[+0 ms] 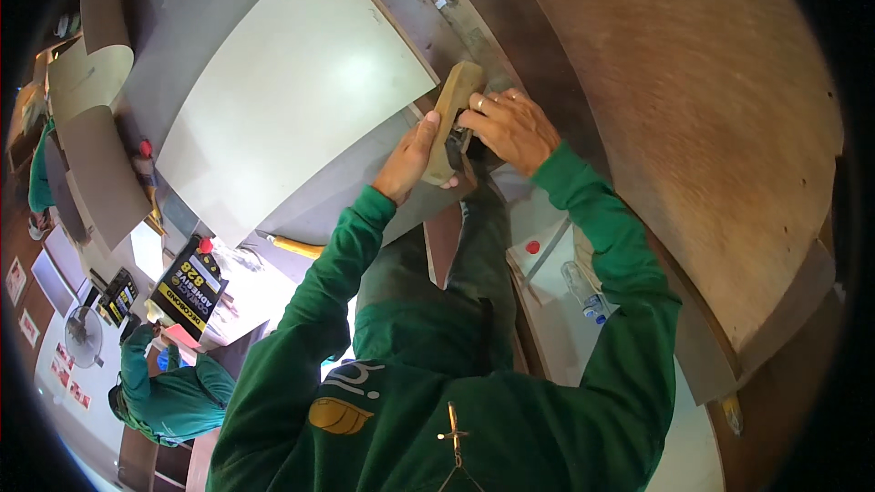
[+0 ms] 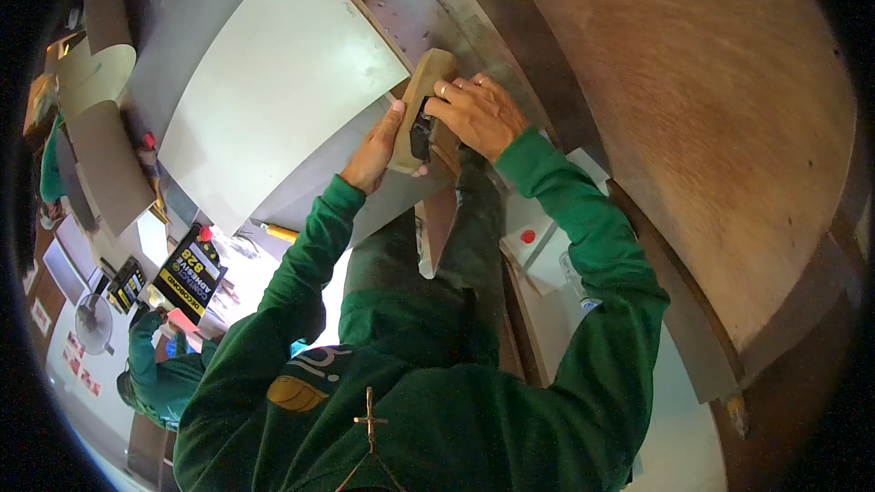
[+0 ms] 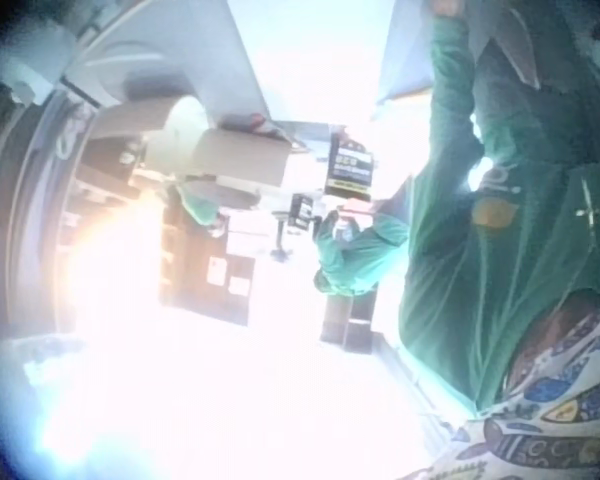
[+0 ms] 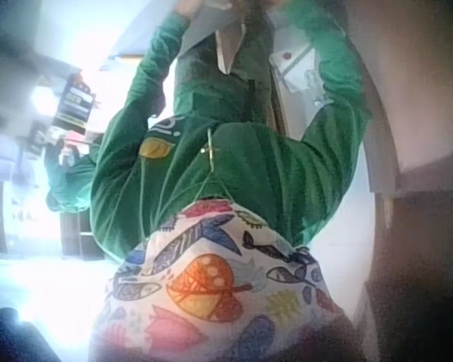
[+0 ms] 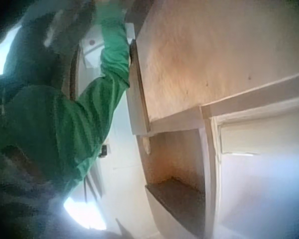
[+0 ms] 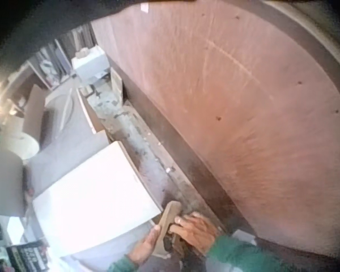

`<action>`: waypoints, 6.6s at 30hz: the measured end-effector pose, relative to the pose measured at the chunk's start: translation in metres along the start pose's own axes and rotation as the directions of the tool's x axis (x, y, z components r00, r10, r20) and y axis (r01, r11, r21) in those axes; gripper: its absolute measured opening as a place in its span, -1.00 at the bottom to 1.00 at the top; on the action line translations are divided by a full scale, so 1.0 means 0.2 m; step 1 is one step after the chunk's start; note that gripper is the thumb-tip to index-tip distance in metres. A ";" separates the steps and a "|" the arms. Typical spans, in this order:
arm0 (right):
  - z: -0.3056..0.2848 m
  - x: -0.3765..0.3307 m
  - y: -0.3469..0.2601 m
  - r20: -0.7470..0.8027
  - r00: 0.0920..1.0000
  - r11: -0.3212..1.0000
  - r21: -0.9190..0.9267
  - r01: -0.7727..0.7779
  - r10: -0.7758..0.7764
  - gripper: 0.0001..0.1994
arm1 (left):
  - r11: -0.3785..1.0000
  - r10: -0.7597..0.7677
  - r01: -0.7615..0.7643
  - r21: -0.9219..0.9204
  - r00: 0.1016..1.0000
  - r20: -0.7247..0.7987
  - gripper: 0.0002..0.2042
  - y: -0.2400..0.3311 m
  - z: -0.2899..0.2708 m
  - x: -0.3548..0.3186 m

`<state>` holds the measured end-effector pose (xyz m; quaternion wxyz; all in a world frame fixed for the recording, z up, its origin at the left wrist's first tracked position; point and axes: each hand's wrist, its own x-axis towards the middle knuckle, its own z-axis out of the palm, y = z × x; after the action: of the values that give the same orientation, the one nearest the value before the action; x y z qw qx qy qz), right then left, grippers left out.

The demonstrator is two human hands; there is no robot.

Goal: The person uses a hand-held sanding block to smooth the edges and surfaces of a rectangular wood piece on a work table, repeatedly rubbing the block against the wood and turning the piece over to sand multiple sides.

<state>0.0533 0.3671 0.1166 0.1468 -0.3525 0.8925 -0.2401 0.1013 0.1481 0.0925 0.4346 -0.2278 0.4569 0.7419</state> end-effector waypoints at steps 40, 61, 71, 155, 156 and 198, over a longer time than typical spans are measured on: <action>0.52 1.01 0.18 -0.479 0.734 0.838 0.497 -0.225 0.481 -0.78 | 0.985 -0.082 0.073 -0.157 0.995 -0.055 -0.30 -0.42 -0.34 -0.41; 0.46 0.95 0.24 -0.271 0.795 0.756 0.570 -0.322 0.543 -0.78 | 0.969 -0.092 0.061 -0.240 0.989 -0.119 -0.39 -0.38 -0.37 -0.44; 0.54 0.98 0.40 -0.068 0.766 0.500 0.794 -0.347 0.640 -0.81 | 0.972 -0.052 0.006 -0.234 0.980 -0.192 -0.31 -0.28 -0.08 -0.29; 0.42 0.25 0.22 -0.046 0.926 0.689 0.682 -0.246 0.375 -0.37 | 0.315 0.945 0.244 0.917 0.004 -0.326 -0.66 0.08 -0.58 0.22; 0.44 0.26 0.23 -0.059 0.932 0.704 0.672 -0.229 0.359 -0.37 | 0.333 0.938 0.272 0.903 -0.001 -0.346 -0.61 0.06 -0.62 0.24; 0.47 0.14 0.04 -0.124 0.898 0.859 0.371 -0.353 0.423 -0.31 | 0.367 0.904 0.364 0.856 0.076 -0.420 -0.49 0.08 -0.61 0.25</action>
<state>0.0691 0.3215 0.0296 0.1598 -0.1079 0.9005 -0.3897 0.0537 0.0590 0.0052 -0.1291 -0.2558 0.9488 0.1332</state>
